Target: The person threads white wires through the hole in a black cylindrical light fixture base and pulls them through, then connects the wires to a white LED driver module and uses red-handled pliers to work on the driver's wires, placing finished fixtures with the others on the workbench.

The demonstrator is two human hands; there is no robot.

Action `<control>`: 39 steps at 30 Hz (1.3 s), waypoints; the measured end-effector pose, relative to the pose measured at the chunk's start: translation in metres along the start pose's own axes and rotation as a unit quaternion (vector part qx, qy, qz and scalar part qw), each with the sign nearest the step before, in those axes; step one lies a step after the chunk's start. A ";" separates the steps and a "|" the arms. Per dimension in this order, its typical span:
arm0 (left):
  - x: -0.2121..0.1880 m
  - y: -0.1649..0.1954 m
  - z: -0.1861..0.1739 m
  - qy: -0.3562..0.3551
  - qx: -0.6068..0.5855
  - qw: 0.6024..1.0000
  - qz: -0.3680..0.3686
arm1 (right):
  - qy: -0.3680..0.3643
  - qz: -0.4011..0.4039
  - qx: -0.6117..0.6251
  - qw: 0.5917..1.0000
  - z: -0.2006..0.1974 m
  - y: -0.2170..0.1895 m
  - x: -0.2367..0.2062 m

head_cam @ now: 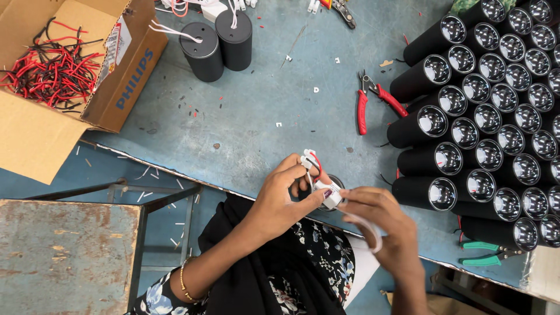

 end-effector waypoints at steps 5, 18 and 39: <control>-0.001 0.003 0.000 -0.012 0.002 1.000 -0.012 | -0.045 0.012 0.000 0.999 -0.005 -0.007 0.021; -0.002 0.008 -0.005 -0.011 0.021 1.000 0.006 | -0.117 -0.016 -0.019 0.993 0.001 -0.026 0.049; 0.001 -0.014 0.008 -0.004 0.000 1.000 0.003 | -0.143 -0.015 0.020 0.989 0.006 -0.007 0.037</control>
Point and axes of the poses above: each hand's wrist, its own x-axis towards the middle knuckle, its own z-axis out of the palm, y = z × x, the point moved 8 cm from there along x, towards the middle knuckle, and after that the axes turned 3 degrees about y, right-handed, at the moved point
